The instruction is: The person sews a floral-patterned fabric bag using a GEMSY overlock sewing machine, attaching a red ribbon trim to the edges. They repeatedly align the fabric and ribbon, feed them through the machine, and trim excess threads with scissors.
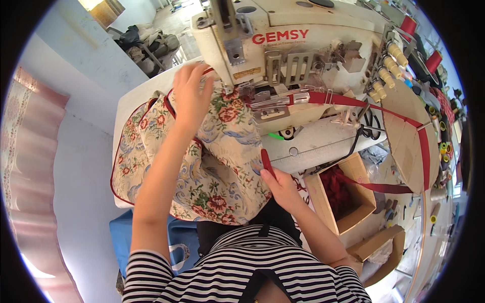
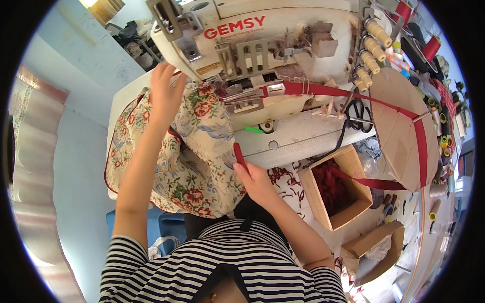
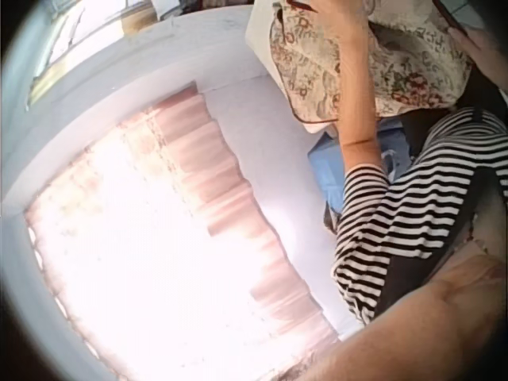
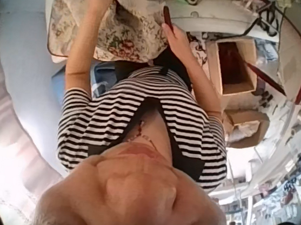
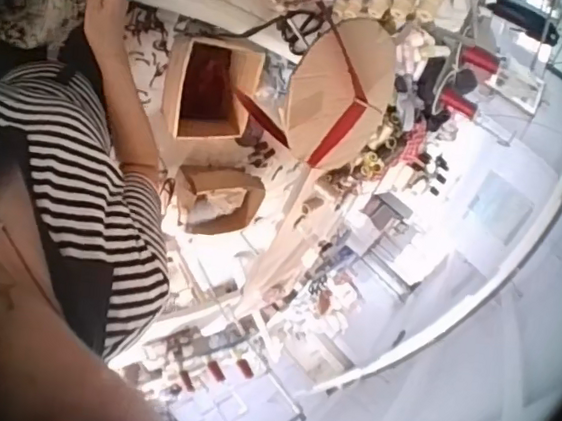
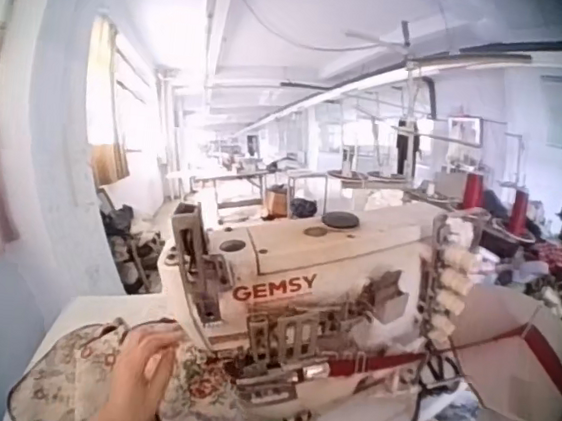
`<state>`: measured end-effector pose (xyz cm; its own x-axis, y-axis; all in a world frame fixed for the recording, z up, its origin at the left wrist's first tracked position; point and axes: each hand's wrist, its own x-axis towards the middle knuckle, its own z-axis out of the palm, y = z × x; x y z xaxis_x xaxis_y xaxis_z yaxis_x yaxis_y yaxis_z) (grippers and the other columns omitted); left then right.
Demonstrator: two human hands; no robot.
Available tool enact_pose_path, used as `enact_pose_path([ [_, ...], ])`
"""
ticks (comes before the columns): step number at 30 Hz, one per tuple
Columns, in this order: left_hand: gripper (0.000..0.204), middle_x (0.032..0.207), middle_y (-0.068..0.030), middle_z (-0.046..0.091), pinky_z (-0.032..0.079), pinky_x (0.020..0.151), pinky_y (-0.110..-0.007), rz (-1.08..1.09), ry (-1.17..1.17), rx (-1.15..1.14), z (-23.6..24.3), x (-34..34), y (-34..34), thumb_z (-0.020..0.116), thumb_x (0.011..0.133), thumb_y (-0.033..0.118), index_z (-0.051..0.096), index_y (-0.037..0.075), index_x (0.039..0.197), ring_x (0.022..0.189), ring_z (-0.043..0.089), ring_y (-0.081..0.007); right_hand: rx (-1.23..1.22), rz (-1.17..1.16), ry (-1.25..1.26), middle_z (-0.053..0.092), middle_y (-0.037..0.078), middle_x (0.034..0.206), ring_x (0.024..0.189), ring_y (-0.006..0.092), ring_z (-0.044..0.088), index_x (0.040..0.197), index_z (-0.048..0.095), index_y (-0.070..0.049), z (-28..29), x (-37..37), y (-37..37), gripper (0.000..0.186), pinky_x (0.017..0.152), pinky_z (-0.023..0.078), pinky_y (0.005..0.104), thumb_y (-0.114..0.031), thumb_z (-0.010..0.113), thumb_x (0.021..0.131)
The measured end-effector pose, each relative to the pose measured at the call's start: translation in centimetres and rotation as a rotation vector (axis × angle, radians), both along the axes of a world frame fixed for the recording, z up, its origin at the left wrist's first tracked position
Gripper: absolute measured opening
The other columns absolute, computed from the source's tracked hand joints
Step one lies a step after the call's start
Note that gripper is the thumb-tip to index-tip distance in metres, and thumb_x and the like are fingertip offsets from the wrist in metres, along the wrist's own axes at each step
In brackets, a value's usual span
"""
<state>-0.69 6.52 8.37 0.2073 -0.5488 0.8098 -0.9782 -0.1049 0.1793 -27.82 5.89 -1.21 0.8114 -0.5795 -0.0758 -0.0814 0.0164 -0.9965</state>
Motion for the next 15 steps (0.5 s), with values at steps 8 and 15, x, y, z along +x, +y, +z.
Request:
enact_pose_path([
  [8, 0.054, 0.099, -0.0148, 0.056, 0.049, 0.072, -0.039, -0.037, 0.339, 0.568, -4.7, -16.6, 11.6, 0.068, 0.078, 0.026, 0.05, 0.001, 0.121, 0.089, 0.057, -0.0325, -0.743, 0.304, -0.021, 0.061, 0.017, 0.073, 0.062, 0.0316, 0.061, 0.077, 0.055, 0.0, -2.6, -0.7, 6.2, 0.014, 0.051, 0.048, 0.0409, -0.013, 0.051, 0.081],
  [15, 0.026, 0.098, -0.02, 0.054, 0.043, 0.082, -0.039, 0.026, 0.296, 0.336, -7.2, -15.2, 13.3, 0.049, 0.082, -0.003, 0.053, -0.003, 0.108, 0.089, 0.052, -0.0373, -0.586, -0.664, 0.271, 0.063, 0.015, 0.085, 0.08, 0.0356, 0.06, 0.098, 0.063, -0.004, 0.6, -10.4, -9.3, 0.019, 0.069, 0.05, 0.0413, -0.02, 0.055, 0.089],
])
